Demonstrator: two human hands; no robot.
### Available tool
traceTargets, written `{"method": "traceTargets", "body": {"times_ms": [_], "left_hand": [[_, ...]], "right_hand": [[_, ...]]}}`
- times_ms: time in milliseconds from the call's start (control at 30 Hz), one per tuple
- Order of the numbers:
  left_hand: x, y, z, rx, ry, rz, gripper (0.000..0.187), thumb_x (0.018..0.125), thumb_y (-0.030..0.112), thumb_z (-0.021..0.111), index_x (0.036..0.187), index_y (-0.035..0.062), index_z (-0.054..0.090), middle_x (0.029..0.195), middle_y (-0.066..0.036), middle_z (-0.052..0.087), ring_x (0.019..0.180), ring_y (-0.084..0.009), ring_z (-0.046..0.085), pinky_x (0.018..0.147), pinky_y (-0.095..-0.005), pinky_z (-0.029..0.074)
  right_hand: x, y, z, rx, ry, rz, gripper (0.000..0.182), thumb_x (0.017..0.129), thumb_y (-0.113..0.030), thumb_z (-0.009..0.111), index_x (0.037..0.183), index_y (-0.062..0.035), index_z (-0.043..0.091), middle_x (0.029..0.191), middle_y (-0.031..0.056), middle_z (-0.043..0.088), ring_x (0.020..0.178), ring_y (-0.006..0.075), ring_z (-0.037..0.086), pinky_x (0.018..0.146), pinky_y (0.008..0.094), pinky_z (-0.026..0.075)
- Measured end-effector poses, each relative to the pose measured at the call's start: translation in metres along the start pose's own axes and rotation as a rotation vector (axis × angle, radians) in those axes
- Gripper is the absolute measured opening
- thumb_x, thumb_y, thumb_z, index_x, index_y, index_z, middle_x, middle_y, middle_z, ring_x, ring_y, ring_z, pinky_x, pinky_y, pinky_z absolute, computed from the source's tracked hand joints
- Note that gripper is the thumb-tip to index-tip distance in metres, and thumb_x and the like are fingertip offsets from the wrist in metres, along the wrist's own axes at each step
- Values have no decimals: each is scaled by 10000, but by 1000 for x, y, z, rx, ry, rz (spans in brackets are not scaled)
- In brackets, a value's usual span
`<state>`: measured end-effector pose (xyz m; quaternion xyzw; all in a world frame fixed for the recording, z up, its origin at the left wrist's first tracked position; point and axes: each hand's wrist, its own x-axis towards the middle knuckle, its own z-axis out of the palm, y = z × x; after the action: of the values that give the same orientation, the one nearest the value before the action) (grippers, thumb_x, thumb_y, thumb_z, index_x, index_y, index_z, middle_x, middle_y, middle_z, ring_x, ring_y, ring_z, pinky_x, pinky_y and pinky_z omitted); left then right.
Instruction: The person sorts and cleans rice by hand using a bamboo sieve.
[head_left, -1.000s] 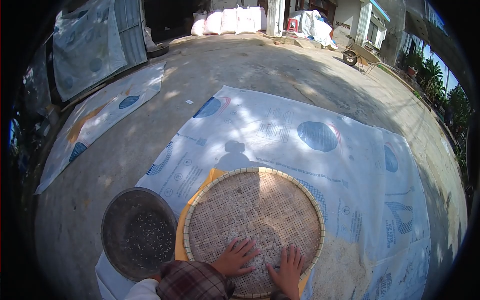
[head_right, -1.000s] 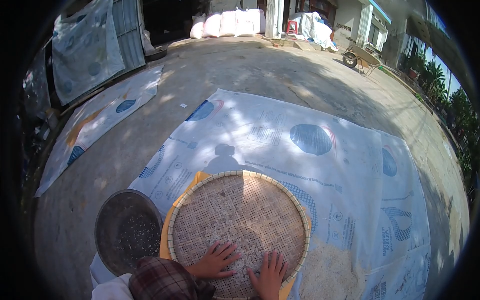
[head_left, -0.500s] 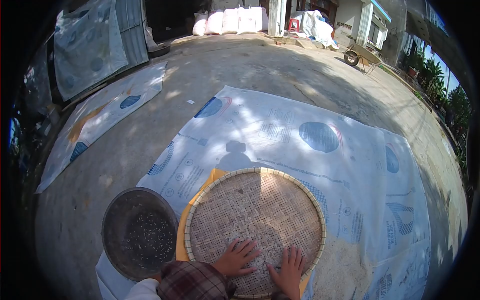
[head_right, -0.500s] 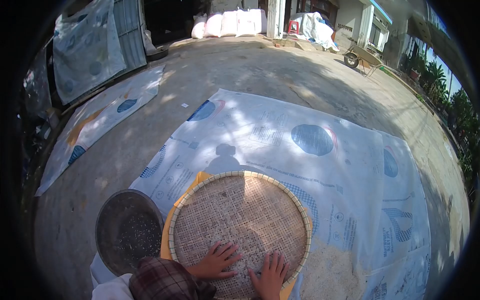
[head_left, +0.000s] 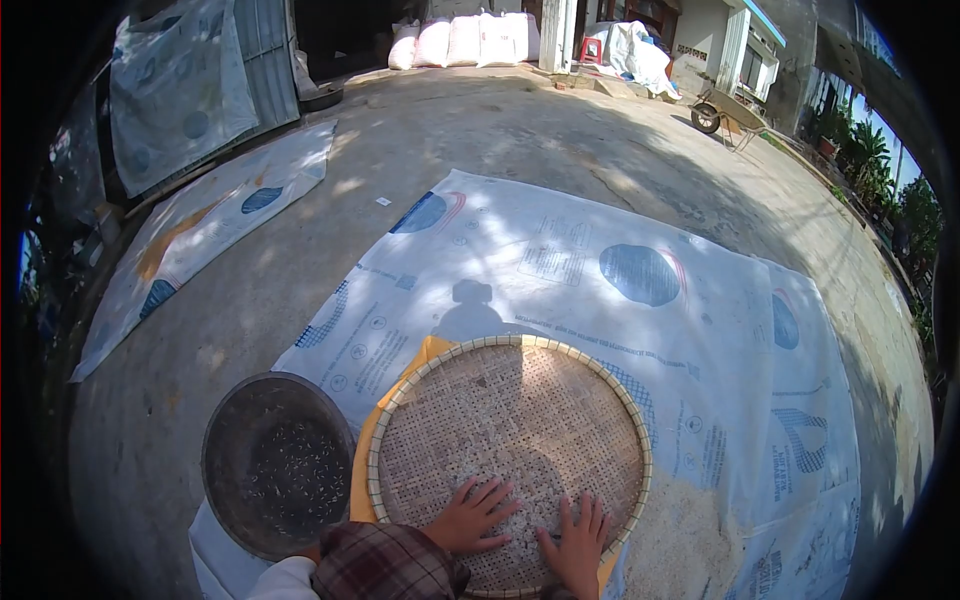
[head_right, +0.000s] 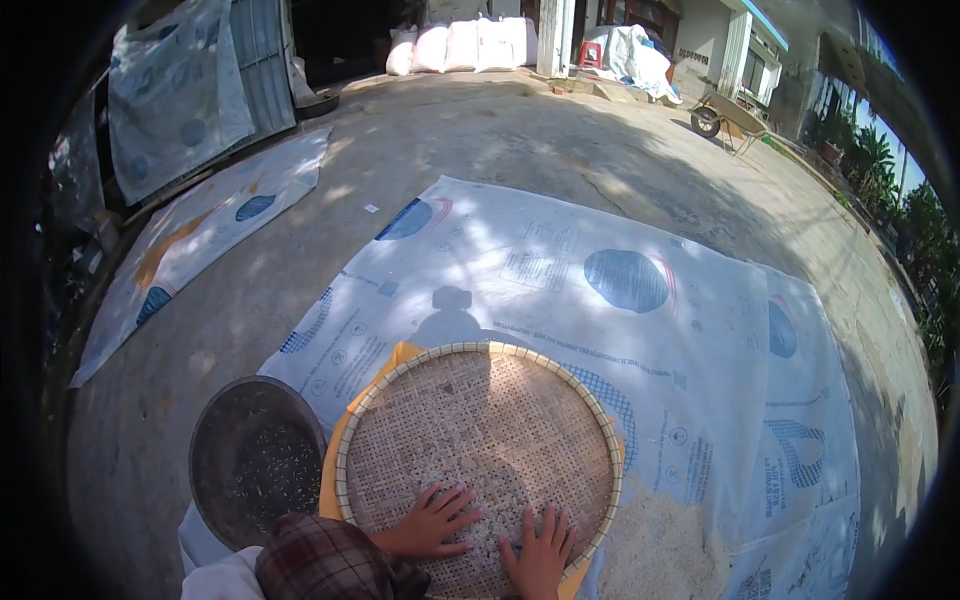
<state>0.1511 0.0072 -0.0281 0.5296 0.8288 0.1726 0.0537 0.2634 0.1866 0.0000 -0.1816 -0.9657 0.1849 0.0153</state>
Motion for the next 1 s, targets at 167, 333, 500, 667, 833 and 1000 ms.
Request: {"method": "traceTargets", "body": {"times_ms": [167,333,500,667,833,1000], "left_hand": [[-1,1,-1,10,3,-1,599,884,517,417,1365,167,341,1418,-135,284,1312,-294,252,1064,-508,136],[0,0,0,39,1,-6,595,878,516,431,1357,172,356,1413,-130,294,1307,-288,261,1066,-504,140],[0,0,1,24,9,-1,598,879,518,427,1358,168,354,1409,-130,299,1307,-289,261,1065,-504,141],[0,-1,1,17,11,-2,595,883,512,424,1359,163,353,1408,-133,299,1308,-293,261,1065,-505,140],[-1,-2,4,-20,1,3,604,890,515,417,1374,164,328,1412,-151,279,1313,-312,245,1065,-522,115],[0,-2,4,-22,8,6,607,891,515,411,1379,164,319,1412,-151,280,1315,-311,241,1066,-521,109]], "right_hand": [[0,0,-1,12,7,-8,626,787,-414,590,1300,-88,440,1371,245,292,1302,432,192,1051,560,115],[1,1,1,1,26,-21,579,795,-374,580,1288,-96,455,1360,245,305,1295,438,203,1051,559,122],[-1,2,1,-1,46,-29,527,805,-328,570,1272,-103,470,1350,243,315,1286,441,218,1048,561,134],[0,0,-2,31,51,-25,477,805,-292,577,1237,-107,497,1346,228,327,1285,435,222,1047,560,142],[0,0,-3,48,62,-20,441,804,-283,580,1204,-103,525,1336,214,346,1281,413,238,1047,559,142],[-1,1,-3,60,67,-21,430,803,-277,582,1189,-94,535,1325,208,361,1275,395,257,1047,558,142]]}}
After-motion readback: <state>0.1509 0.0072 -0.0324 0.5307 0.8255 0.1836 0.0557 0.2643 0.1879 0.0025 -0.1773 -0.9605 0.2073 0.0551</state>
